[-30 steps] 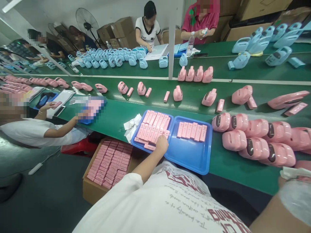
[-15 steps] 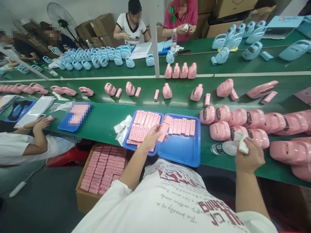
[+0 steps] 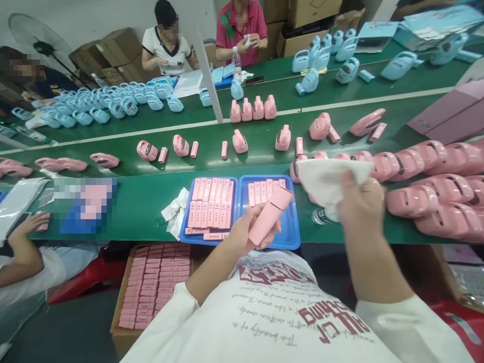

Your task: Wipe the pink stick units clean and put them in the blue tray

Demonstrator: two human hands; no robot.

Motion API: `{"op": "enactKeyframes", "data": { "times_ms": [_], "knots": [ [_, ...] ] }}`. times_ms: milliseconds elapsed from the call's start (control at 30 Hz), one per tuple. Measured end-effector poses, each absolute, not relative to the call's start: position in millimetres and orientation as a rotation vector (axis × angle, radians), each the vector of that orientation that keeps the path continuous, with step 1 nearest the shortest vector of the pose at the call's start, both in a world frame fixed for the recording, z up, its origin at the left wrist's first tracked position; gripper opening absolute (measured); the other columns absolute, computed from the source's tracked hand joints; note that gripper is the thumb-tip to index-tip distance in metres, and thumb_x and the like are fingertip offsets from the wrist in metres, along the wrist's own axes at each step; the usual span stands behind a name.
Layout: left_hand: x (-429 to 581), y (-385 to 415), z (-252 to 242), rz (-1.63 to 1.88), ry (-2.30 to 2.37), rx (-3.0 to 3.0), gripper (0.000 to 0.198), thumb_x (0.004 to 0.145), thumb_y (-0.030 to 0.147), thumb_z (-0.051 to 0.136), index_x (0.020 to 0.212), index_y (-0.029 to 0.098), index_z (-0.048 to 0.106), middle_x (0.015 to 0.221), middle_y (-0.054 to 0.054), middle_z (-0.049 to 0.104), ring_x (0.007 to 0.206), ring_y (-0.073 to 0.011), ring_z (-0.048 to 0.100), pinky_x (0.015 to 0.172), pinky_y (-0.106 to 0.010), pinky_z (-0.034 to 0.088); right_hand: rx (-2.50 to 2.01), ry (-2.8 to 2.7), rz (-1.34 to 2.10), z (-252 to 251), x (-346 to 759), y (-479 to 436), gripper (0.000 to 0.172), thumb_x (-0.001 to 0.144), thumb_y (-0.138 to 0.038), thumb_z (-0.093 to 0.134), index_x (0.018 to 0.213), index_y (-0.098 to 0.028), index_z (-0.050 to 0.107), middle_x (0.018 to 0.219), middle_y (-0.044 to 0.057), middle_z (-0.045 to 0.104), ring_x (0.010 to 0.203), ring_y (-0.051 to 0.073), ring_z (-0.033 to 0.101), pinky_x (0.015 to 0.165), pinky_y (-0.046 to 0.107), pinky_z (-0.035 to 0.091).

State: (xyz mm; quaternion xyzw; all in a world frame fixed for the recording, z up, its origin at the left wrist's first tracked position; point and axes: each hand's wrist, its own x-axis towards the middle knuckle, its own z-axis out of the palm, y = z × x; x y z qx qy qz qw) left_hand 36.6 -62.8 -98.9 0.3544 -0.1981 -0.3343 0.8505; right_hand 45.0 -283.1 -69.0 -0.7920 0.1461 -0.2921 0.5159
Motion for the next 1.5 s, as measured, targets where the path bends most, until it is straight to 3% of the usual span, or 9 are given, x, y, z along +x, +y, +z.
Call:
{"op": "enactKeyframes", "data": {
  "times_ms": [67, 200, 467, 667, 800, 967, 1100, 1333, 1500],
  "knots": [
    [34, -72, -100, -0.731, -0.365, 0.762, 0.077, 0.076, 0.080, 0.031, 0.113, 0.014, 0.046, 0.082, -0.005, 0.055, 0.041, -0.0054, 0.045, 0.035, -0.016, 0.029, -1.975, -0.259, -0.671, -65, 43, -248, 0.040, 0.094, -0.033, 0.041, 0.110, -0.004, 0.062, 0.106, 0.016, 0.062, 0.087, 0.017, 0.063, 0.069, 0.025, 0.052],
    [34, -76, -98, -0.681, -0.264, 0.907, 0.101, 0.059, 0.094, 0.030, 0.116, 0.013, 0.049, 0.075, -0.003, 0.053, 0.038, -0.0075, 0.043, 0.032, -0.019, 0.027, -2.096, -0.706, -1.076, -75, 44, -217, 0.035, 0.091, -0.011, 0.045, 0.125, -0.009, 0.053, 0.139, 0.016, 0.041, 0.138, 0.026, 0.029, 0.110, 0.048, 0.032],
    [46, -74, -72, -0.568, 0.192, 0.871, 0.117, 0.069, 0.068, -0.027, 0.142, -0.004, 0.029, 0.054, -0.005, 0.048, 0.043, -0.0072, 0.042, 0.043, -0.018, 0.031, -2.118, -1.232, -0.982, -96, 33, -206, 0.035, 0.090, -0.013, 0.040, 0.122, -0.003, 0.052, 0.128, 0.012, 0.053, 0.130, 0.023, 0.042, 0.114, 0.042, 0.026],
    [48, -75, -78, -0.573, 0.069, 0.888, 0.111, 0.070, 0.066, -0.027, 0.143, 0.004, 0.029, 0.055, -0.005, 0.048, 0.041, -0.0104, 0.041, 0.038, -0.021, 0.025, -2.113, -1.035, -1.051, -97, 40, -206, 0.034, 0.090, -0.012, 0.042, 0.119, -0.003, 0.055, 0.128, 0.014, 0.053, 0.131, 0.024, 0.040, 0.113, 0.043, 0.026],
    [52, -65, -78, -0.538, 0.160, 0.782, 0.105, 0.073, 0.078, -0.012, 0.128, 0.007, 0.044, 0.076, -0.010, 0.059, 0.053, -0.0099, 0.052, 0.051, -0.021, 0.043, -1.814, -1.181, -0.811, -110, 27, -204, 0.034, 0.096, -0.024, 0.036, 0.113, -0.007, 0.061, 0.120, 0.009, 0.058, 0.122, 0.020, 0.050, 0.111, 0.039, 0.033],
    [53, -50, -86, -0.740, -0.291, 0.576, 0.063, 0.070, 0.071, 0.056, 0.086, 0.009, 0.053, 0.076, -0.001, 0.051, 0.035, -0.0011, 0.037, 0.030, -0.013, 0.019, -0.952, 0.172, -0.624, -96, 36, -225, 0.027, 0.097, -0.024, 0.038, 0.096, -0.015, 0.063, 0.095, 0.000, 0.067, 0.083, 0.009, 0.066, 0.068, 0.021, 0.056],
    [50, -54, -93, -0.691, -0.309, 0.600, 0.044, 0.072, 0.048, 0.068, 0.086, 0.008, 0.055, 0.073, 0.000, 0.048, 0.044, -0.0008, 0.045, 0.037, -0.010, 0.032, -0.641, 0.558, -0.452, -76, 48, -230, 0.027, 0.093, -0.027, 0.046, 0.109, -0.011, 0.061, 0.109, 0.007, 0.063, 0.102, 0.016, 0.062, 0.083, 0.030, 0.056],
    [44, -77, -96, -0.571, -0.072, 0.895, 0.066, 0.061, 0.062, 0.071, 0.096, 0.009, 0.052, 0.072, -0.002, 0.052, 0.057, -0.0071, 0.052, 0.046, -0.017, 0.042, -1.632, -0.364, -0.686, -93, 32, -201, 0.040, 0.094, -0.026, 0.045, 0.129, -0.008, 0.053, 0.133, 0.016, 0.047, 0.125, 0.020, 0.047, 0.104, 0.034, 0.043],
    [47, -79, -85, -0.484, 0.137, 0.900, 0.073, 0.088, 0.066, 0.021, 0.116, 0.006, 0.054, 0.071, -0.007, 0.055, 0.060, -0.0071, 0.051, 0.054, -0.017, 0.042, -2.147, -1.043, -1.030, -102, 29, -197, 0.040, 0.089, -0.013, 0.044, 0.124, 0.005, 0.050, 0.133, 0.022, 0.045, 0.138, 0.032, 0.025, 0.112, 0.049, 0.027]
  ]
}}
